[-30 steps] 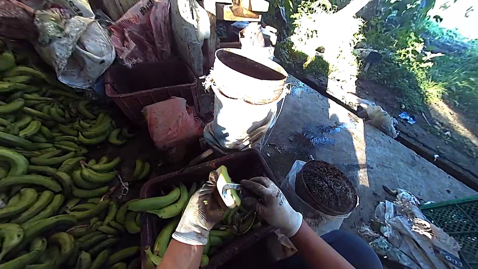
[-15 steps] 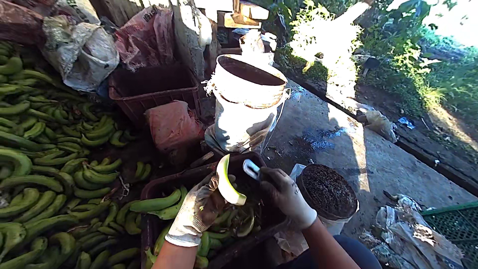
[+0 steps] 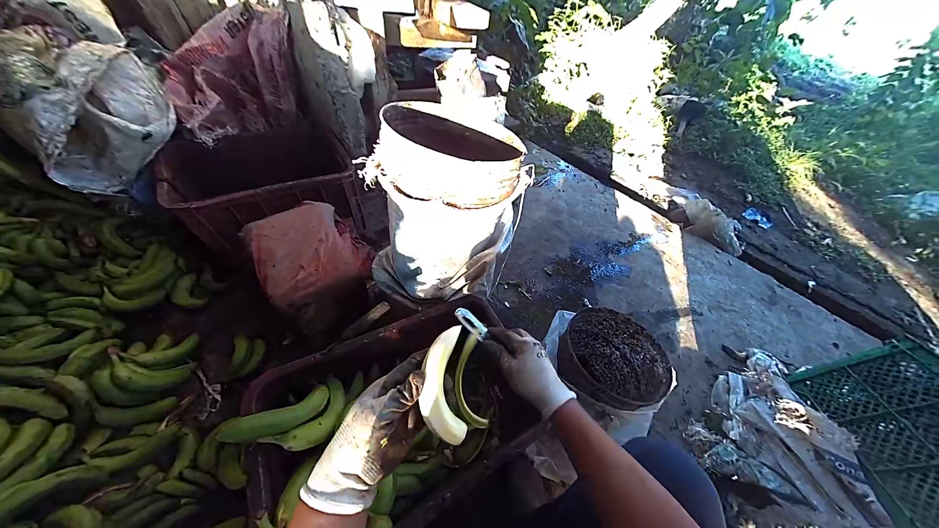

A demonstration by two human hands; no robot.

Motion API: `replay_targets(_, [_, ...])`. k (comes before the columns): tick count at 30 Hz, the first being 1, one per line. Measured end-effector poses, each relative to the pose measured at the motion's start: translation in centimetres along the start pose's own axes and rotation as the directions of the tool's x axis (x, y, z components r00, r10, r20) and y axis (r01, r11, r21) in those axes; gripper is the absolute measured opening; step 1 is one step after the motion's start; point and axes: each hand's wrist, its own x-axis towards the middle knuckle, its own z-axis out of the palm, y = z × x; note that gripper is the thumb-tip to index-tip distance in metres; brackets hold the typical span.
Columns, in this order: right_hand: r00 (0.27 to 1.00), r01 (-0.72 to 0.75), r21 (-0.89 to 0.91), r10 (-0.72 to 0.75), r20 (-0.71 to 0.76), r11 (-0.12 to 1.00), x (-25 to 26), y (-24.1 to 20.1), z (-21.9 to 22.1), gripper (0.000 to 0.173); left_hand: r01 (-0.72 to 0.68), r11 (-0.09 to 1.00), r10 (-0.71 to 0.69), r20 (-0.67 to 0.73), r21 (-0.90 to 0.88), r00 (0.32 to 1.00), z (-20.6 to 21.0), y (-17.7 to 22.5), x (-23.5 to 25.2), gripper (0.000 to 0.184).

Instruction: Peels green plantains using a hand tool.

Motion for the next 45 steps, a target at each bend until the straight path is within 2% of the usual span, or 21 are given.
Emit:
replay_targets(2, [0.996,-0.054,0.078,0.059,-0.069,0.996,0.8,1.1,-0.6,0.048,-0.038,0.999,0.039,-0.007,0.030,0.999,0.1,0.7,-0.1,0.047])
replay_targets(5, [0.994,0.053,0.284,-0.023,-0.107,0.958,-0.7,-1.5,-1.1,0.059,-0.049,0.997,0.059,-0.142,0.067,0.988,0.6,1.1,0.0,0.045])
replay_targets(7, [0.993,0.107,0.394,-0.114,-0.006,0.913,-2.6,-4.1,-0.3,0.077,-0.065,0.994,0.082,-0.216,0.083,0.973,1.3,-0.1,0.2,0.045])
replay_targets(10, [0.986,0.067,0.355,-0.117,0.121,0.932,-4.2,-5.6,2.1,0.088,-0.058,0.977,0.080,-0.100,0.204,0.992,1.4,-2.6,0.5,0.061])
replay_targets(11, [0.990,0.052,0.337,-0.092,0.104,0.940,-4.0,-5.7,2.3,0.086,-0.052,0.958,0.075,-0.071,0.281,0.995,1.2,-2.5,0.6,0.068])
replay_targets(13, [0.991,0.123,0.317,-0.101,-0.086,0.940,-2.7,-6.6,1.0,0.076,-0.073,0.833,0.135,-0.073,0.549,0.988,0.8,-0.7,0.2,0.065])
replay_targets(14, [0.964,0.200,0.290,-0.135,-0.230,0.936,-1.5,-7.8,-0.4,0.069,-0.103,0.748,0.201,-0.076,0.656,0.977,0.5,0.6,-0.2,0.061])
replay_targets(16, [0.829,0.401,0.216,-0.252,-0.499,0.890,1.8,-11.1,-4.2,0.060,-0.119,0.591,0.325,-0.100,0.798,0.940,-0.6,3.2,-1.0,0.058])
replay_targets(17, [0.797,0.440,0.173,-0.294,-0.528,0.881,3.6,-12.9,-6.5,0.070,-0.089,0.533,0.364,-0.133,0.842,0.922,-1.2,4.6,-1.5,0.055])
replay_targets(20, [0.623,0.401,-0.190,-0.419,-0.660,0.896,10.8,-17.3,-12.0,0.057,0.089,0.412,0.409,-0.271,0.907,0.871,-3.5,7.9,-3.8,0.051])
replay_targets(21, [0.609,0.390,-0.228,-0.436,-0.662,0.892,12.6,-17.8,-12.8,0.049,0.146,0.377,0.422,-0.310,0.915,0.852,-4.6,8.7,-4.5,0.053])
replay_targets(23, [0.585,0.537,-0.141,-0.488,-0.648,0.832,14.0,-18.1,-12.9,0.028,0.192,0.377,0.489,-0.371,0.906,0.789,-6.2,10.0,-5.5,0.055])
replay_targets(25, [0.665,0.595,-0.019,-0.506,-0.550,0.803,11.1,-17.8,-10.0,0.035,0.196,0.451,0.533,-0.438,0.871,0.724,-6.9,10.7,-6.1,0.055])
replay_targets(26, [0.738,0.528,-0.016,-0.468,-0.487,0.849,9.0,-16.8,-7.3,0.045,0.188,0.481,0.551,-0.462,0.856,0.695,-7.2,10.9,-6.4,0.054])
replay_targets(28, [0.886,0.395,0.080,-0.356,-0.299,0.915,6.3,-11.9,-0.4,0.035,0.184,0.494,0.571,-0.477,0.850,0.668,-7.9,10.9,-6.5,0.052])
replay_targets(30, [0.996,0.083,0.122,-0.078,-0.041,0.989,6.4,-5.7,5.8,0.030,0.194,0.490,0.563,-0.478,0.850,0.674,-7.7,10.8,-6.2,0.051])
replay_targets(31, [0.993,-0.099,0.079,0.094,0.070,0.992,7.3,-2.6,8.4,0.034,0.198,0.493,0.552,-0.480,0.847,0.682,-7.5,10.7,-5.9,0.051])
replay_targets(33, [0.920,-0.343,-0.077,0.352,0.174,0.936,9.0,3.4,12.6,0.040,0.195,0.480,0.546,-0.465,0.856,0.697,-7.2,10.3,-5.5,0.049])
replay_targets(36, [0.795,-0.481,-0.339,0.565,0.221,0.809,9.5,9.0,17.1,0.048,0.233,0.435,0.518,-0.453,0.870,0.726,-7.2,9.9,-5.1,0.048])
replay_targets(40, [0.676,-0.514,-0.494,0.686,0.270,0.701,9.4,11.6,21.3,0.052,0.275,0.392,0.501,-0.454,0.878,0.737,-7.9,9.6,-4.6,0.046])
replay_targets(45, [0.659,-0.568,-0.500,0.725,0.200,0.654,8.9,11.3,23.8,0.054,0.300,0.331,0.481,-0.434,0.895,0.762,-8.7,9.4,-4.5,0.047])
